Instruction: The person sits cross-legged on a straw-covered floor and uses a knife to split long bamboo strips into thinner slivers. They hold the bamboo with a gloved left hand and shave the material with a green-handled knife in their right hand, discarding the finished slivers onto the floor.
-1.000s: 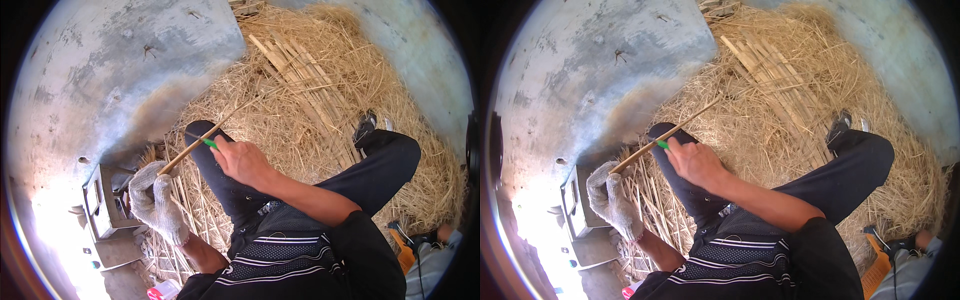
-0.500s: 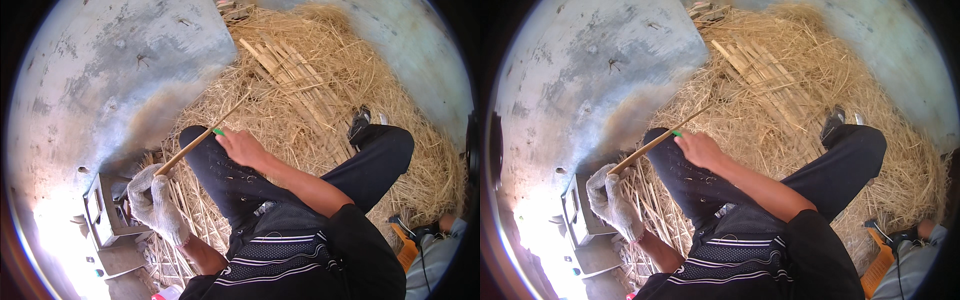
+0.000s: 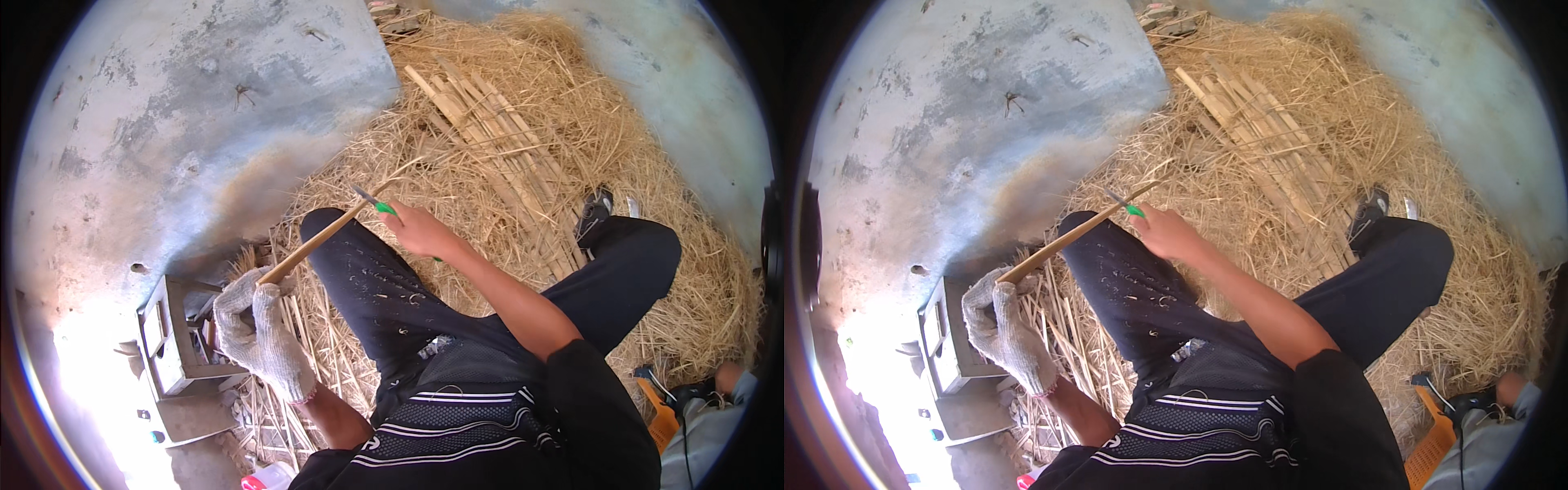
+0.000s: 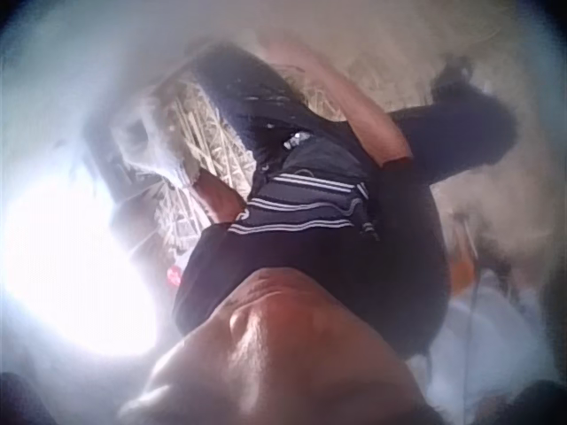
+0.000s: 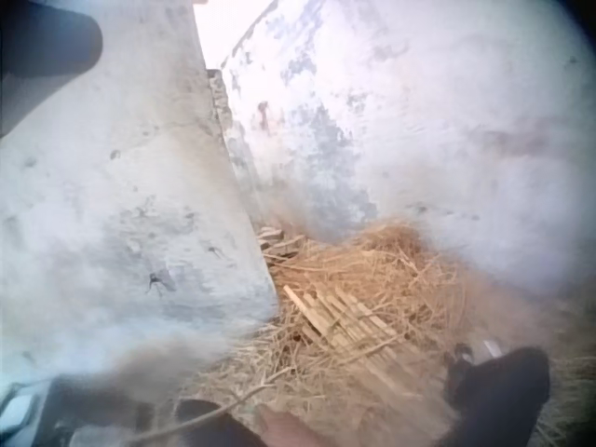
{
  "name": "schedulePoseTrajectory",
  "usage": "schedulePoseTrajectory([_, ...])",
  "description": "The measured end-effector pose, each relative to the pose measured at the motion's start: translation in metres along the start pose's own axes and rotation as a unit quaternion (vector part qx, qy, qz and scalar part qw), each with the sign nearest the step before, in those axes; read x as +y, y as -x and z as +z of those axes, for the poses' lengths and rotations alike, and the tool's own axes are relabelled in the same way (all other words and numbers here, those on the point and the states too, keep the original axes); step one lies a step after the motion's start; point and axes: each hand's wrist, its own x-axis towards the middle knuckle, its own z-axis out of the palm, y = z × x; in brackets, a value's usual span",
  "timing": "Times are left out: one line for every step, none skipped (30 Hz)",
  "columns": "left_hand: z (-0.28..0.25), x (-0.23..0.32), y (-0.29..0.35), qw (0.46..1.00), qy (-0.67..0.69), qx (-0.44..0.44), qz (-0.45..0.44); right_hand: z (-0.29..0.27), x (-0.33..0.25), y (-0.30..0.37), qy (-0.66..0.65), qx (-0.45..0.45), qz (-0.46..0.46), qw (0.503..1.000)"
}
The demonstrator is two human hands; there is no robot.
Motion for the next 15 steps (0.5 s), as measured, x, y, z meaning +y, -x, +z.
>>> schedulePoseTrajectory([-0.003, 0.0, -0.001, 1.0, -0.01, 0.005, 0.008, 0.004, -0.025, 0.017, 0.036, 0.037, -0.074, 0.996])
schedulePoseTrajectory([-0.005, -0.002, -0.001, 1.0, -0.018, 0.01, 0.015, 0.003, -0.057, 0.038, 0.044, 0.018, -0.107, 0.993])
schedulePoseTrajectory([-0.005, -0.002, -0.001, 0.999, -0.021, 0.015, 0.021, 0.002, -0.083, 0.056, 0.054, 0.003, -0.14, 0.989])
schedulePoseTrajectory([-0.002, -0.003, 0.0, 0.999, -0.022, 0.015, 0.019, 0.008, -0.09, 0.067, 0.073, 0.027, -0.186, 0.979])
schedulePoseTrajectory([-0.001, -0.001, 0.0, 0.999, -0.024, 0.017, 0.015, 0.018, -0.094, 0.076, 0.089, 0.05, -0.235, 0.967])
schedulePoseTrajectory([0.0, 0.0, 0.001, 1.0, -0.023, 0.016, 0.011, 0.027, -0.097, 0.085, 0.112, 0.114, -0.248, 0.955])
schedulePoseTrajectory([0.001, 0.001, 0.001, 1.0, -0.023, 0.016, 0.007, 0.029, -0.09, 0.08, 0.12, 0.126, -0.247, 0.953])
schedulePoseTrajectory([0.001, 0.002, 0.002, 1.0, -0.02, 0.019, 0.006, 0.034, -0.079, 0.071, 0.127, 0.138, -0.245, 0.951])
schedulePoseTrajectory([0.001, 0.002, 0.003, 1.0, -0.02, 0.023, 0.004, 0.035, -0.076, 0.067, 0.134, 0.146, -0.244, 0.949])
schedulePoseTrajectory([0.0, 0.001, 0.004, 0.999, -0.019, 0.029, 0.003, 0.039, -0.075, 0.068, 0.16, 0.15, -0.254, 0.942])
schedulePoseTrajectory([0.0, -0.002, 0.002, 0.999, -0.022, 0.03, -0.001, 0.041, -0.076, 0.068, 0.178, 0.156, -0.249, 0.939])
schedulePoseTrajectory([-0.002, -0.004, -0.001, 0.999, -0.027, 0.033, -0.004, 0.043, -0.078, 0.068, 0.194, 0.161, -0.246, 0.936])
schedulePoseTrajectory([-0.005, -0.005, -0.002, 0.999, -0.032, 0.036, -0.007, 0.045, -0.079, 0.069, 0.211, 0.166, -0.244, 0.932])
schedulePoseTrajectory([-0.006, -0.001, 0.003, 0.999, -0.036, 0.031, -0.016, 0.054, -0.073, 0.069, 0.193, 0.172, -0.242, 0.935])
schedulePoseTrajectory([-0.005, -0.001, 0.003, 0.998, -0.048, 0.03, -0.01, 0.054, -0.06, 0.058, 0.205, 0.149, -0.182, 0.95])
